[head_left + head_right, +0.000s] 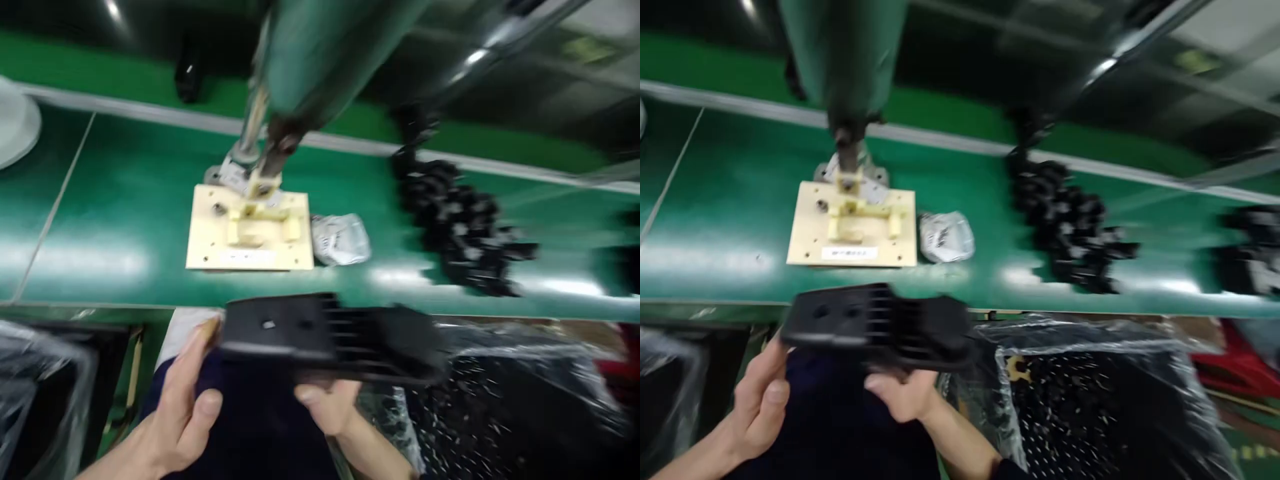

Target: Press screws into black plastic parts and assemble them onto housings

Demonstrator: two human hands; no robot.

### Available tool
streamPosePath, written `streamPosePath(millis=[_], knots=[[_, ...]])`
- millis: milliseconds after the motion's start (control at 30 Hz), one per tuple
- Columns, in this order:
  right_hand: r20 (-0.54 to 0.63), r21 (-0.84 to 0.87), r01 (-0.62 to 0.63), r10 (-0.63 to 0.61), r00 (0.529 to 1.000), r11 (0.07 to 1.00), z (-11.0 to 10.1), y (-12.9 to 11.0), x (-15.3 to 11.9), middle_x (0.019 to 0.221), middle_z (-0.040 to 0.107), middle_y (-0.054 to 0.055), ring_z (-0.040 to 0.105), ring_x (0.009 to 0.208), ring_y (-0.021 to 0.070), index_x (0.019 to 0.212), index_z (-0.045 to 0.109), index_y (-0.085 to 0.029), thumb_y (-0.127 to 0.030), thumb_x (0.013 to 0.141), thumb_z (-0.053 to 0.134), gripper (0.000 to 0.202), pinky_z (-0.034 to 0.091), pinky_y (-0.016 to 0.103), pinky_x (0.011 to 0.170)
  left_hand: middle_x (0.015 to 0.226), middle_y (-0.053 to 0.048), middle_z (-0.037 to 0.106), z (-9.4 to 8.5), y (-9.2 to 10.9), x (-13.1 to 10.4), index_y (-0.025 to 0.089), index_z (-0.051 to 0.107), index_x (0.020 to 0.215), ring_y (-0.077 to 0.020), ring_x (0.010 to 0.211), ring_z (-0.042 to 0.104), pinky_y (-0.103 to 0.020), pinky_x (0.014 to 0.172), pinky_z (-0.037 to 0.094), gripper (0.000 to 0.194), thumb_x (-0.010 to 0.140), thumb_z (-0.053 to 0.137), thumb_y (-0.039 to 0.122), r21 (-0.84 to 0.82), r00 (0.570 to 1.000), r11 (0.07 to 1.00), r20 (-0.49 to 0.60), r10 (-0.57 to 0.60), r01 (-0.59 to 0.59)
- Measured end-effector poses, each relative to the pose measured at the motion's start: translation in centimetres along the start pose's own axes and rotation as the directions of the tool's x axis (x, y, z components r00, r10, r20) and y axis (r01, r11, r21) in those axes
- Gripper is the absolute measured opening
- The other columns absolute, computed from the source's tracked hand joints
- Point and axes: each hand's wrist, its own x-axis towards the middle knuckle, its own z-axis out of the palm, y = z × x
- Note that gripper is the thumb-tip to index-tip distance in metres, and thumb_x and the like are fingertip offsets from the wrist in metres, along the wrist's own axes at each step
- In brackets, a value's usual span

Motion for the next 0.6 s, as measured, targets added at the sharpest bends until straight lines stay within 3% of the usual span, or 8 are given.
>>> streamPosePath(millis=[67, 100, 133, 200, 267, 333, 467, 600], knots=[[-0.278, -0.007, 0.136, -0.133, 0.951, 0.991, -4.3, -1.8, 3.6, 0.085, 0.067, 0.003, 0.062, 0.063, 0.018, 0.103, 0.06, -0.027, -0.042, 0.082, 0.069, 0.027, 0.051, 0.03, 0.05, 0.121, -0.014, 0.066, -0.5, -1.2, 1.8, 0.015, 0.051, 0.132, -0.0251, 0.116, 0.061, -0.037, 0.101, 0.047, 0.043, 0.092, 0.052, 0.032, 0.139, 0.99, 0.98, 0.021, 0.142, -0.143], [-0.428, 0.022, 0.17, -0.144, 0.892, 0.985, -6.2, -2.7, 5.7, 0.088, 0.067, 0.005, 0.059, 0.058, 0.0166, 0.099, 0.06, -0.025, -0.048, 0.081, 0.067, 0.03, 0.046, 0.028, 0.044, 0.121, -0.012, 0.066, -0.9, -1.8, 2.8, 0.016, 0.05, 0.133, -0.0231, 0.117, 0.06, -0.035, 0.103, 0.045, 0.042, 0.092, 0.052, 0.024, 0.227, 0.98, 0.954, 0.011, 0.201, -0.198], [-0.505, 0.07, 0.142, -0.088, 0.859, 0.987, -8.1, -3.7, 7.9, 0.087, 0.067, 0.006, 0.056, 0.054, 0.0149, 0.097, 0.06, -0.024, -0.053, 0.079, 0.067, 0.035, 0.043, 0.027, 0.041, 0.117, -0.011, 0.066, -1.3, -2.4, 3.8, 0.017, 0.051, 0.131, -0.0215, 0.115, 0.061, -0.032, 0.102, 0.044, 0.041, 0.091, 0.053, 0.019, 0.318, 0.968, 0.92, -0.021, 0.249, -0.23], [-0.499, 0.196, -0.063, 0.154, 0.853, 0.979, -11.0, -5.1, 12.3, 0.079, 0.066, 0.006, 0.044, 0.045, 0.0088, 0.087, 0.057, -0.021, -0.053, 0.083, 0.062, 0.033, 0.034, 0.021, 0.035, 0.109, -0.01, 0.067, -2.1, -3.7, 5.6, 0.016, 0.055, 0.124, -0.0211, 0.107, 0.062, -0.03, 0.095, 0.046, 0.035, 0.089, 0.054, 0.017, 0.473, 0.935, 0.84, -0.089, 0.344, -0.265], [-0.386, 0.238, -0.327, 0.398, 0.832, 0.915, -12.9, -5.5, 16.3, 0.067, 0.062, 0.004, 0.032, 0.038, 0.0052, 0.077, 0.052, -0.019, -0.045, 0.09, 0.053, 0.029, 0.025, 0.017, 0.031, 0.103, -0.01, 0.067, -2.9, -5.3, 6.7, 0.015, 0.057, 0.118, -0.022, 0.098, 0.064, -0.03, 0.087, 0.048, 0.029, 0.091, 0.052, 0.022, 0.597, 0.914, 0.763, -0.116, 0.388, -0.248], [-0.283, 0.226, -0.463, 0.513, 0.811, 0.857, -13.6, -5.0, 20.3, 0.058, 0.058, 0.005, 0.026, 0.035, 0.0045, 0.071, 0.049, -0.017, -0.036, 0.091, 0.053, 0.028, 0.019, 0.016, 0.029, 0.099, -0.011, 0.067, -3.5, -7.1, 7.5, 0.015, 0.058, 0.114, -0.0227, 0.091, 0.064, -0.032, 0.08, 0.049, 0.026, 0.093, 0.048, 0.027, 0.697, 0.909, 0.691, -0.139, 0.392, -0.192], [-0.19, 0.219, -0.479, 0.518, 0.834, 0.85, -12.5, -3.3, 28.9, 0.055, 0.055, 0.003, 0.03, 0.034, 0.0051, 0.075, 0.053, -0.014, -0.03, 0.088, 0.062, 0.022, 0.02, 0.016, 0.027, 0.095, -0.011, 0.068, -3.9, -9.8, 8.4, 0.015, 0.059, 0.107, -0.0236, 0.083, 0.063, -0.035, 0.079, 0.049, 0.023, 0.092, 0.046, 0.028, 0.803, 0.88, 0.582, -0.179, 0.44, -0.128], [-0.271, 0.298, -0.371, 0.45, 0.851, 0.88, -11.9, -1.7, 36.4, 0.067, 0.057, 0.004, 0.055, 0.051, 0.0115, 0.103, 0.055, -0.012, -0.046, 0.097, 0.047, 0.036, 0.047, 0.018, 0.043, 0.096, -0.013, 0.068, -3.8, -10.3, 8.3, 0.014, 0.06, 0.105, -0.0244, 0.084, 0.063, -0.037, 0.081, 0.049, 0.026, 0.092, 0.045, 0.032, 0.821, 0.894, 0.567, -0.21, 0.396, -0.058]])
